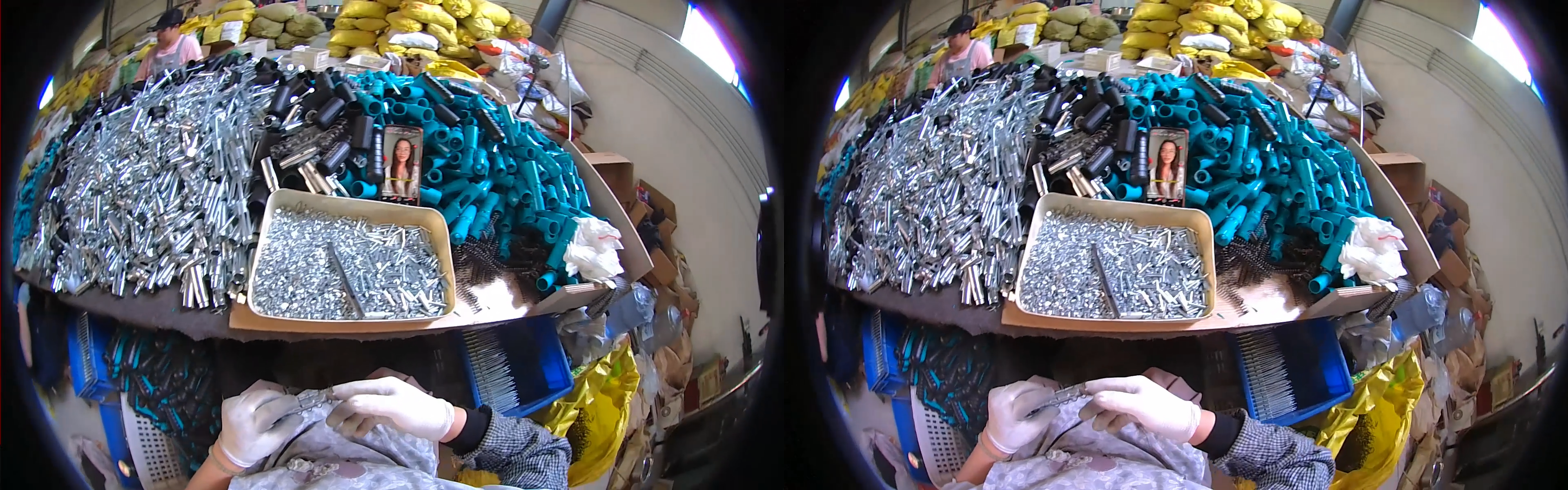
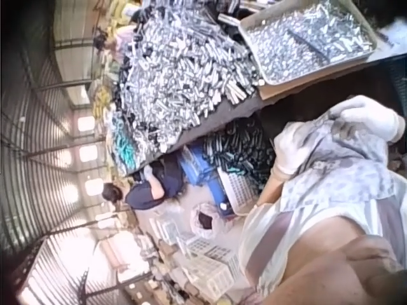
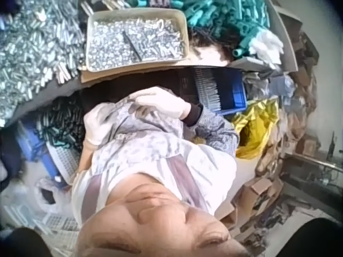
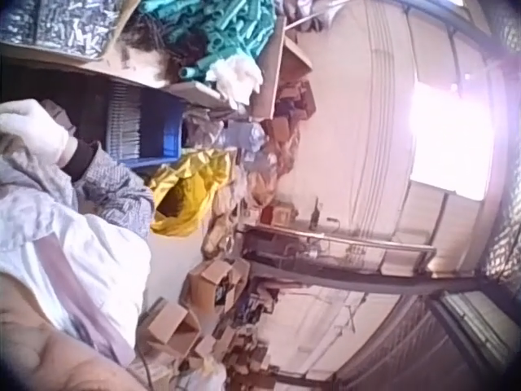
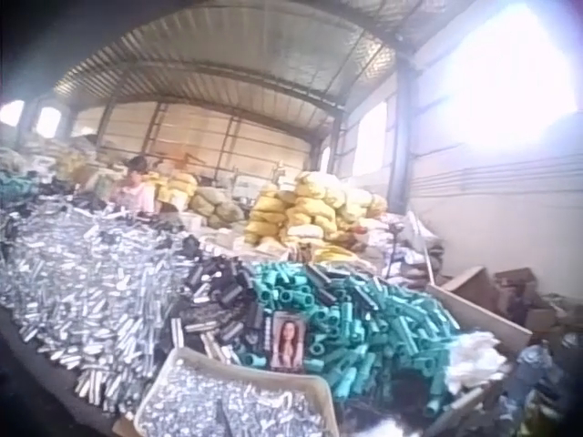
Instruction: Manual assembly of industrial hardware parts including metal sleeves, springs, and plastic handles at a factory workbench.
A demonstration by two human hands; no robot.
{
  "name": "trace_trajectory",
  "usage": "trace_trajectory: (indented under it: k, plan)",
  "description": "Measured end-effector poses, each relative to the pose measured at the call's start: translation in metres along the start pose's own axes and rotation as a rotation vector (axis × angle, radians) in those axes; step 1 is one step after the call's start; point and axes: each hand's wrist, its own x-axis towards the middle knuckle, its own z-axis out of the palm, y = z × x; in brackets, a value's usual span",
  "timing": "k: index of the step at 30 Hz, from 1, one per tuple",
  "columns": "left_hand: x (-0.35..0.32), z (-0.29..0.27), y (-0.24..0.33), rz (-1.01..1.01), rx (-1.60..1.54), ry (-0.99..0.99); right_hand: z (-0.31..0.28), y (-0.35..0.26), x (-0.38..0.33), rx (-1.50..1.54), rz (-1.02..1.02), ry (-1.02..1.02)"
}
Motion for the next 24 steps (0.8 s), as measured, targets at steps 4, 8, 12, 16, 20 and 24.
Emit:
trace_trajectory:
  k: [4, 8, 12, 16, 20, 24]
  plan:
    - [-0.002, 0.004, -0.001, -0.184, -0.205, 0.061, -0.027, -0.077, -0.01, -0.904, -0.316, 0.085]
    - [0.005, 0.005, 0.01, -0.332, -0.291, 0.117, -0.146, -0.192, 0.0, -2.031, -0.948, 1.197]
    - [0.006, 0.011, 0.006, -0.269, -0.31, 0.038, -0.198, -0.244, 0.01, -2.607, -0.482, 1.174]
    - [0.007, 0.013, 0.01, -0.321, -0.308, 0.043, -0.2, -0.247, 0.016, -2.714, -0.166, 1.079]
    - [0.008, 0.009, 0.003, -0.371, -0.231, 0.029, -0.165, -0.243, -0.013, -2.514, -0.189, 1.302]
    - [0.016, 0.001, -0.002, -0.391, -0.253, 0.044, -0.07, -0.167, -0.038, -1.58, -0.528, 0.846]
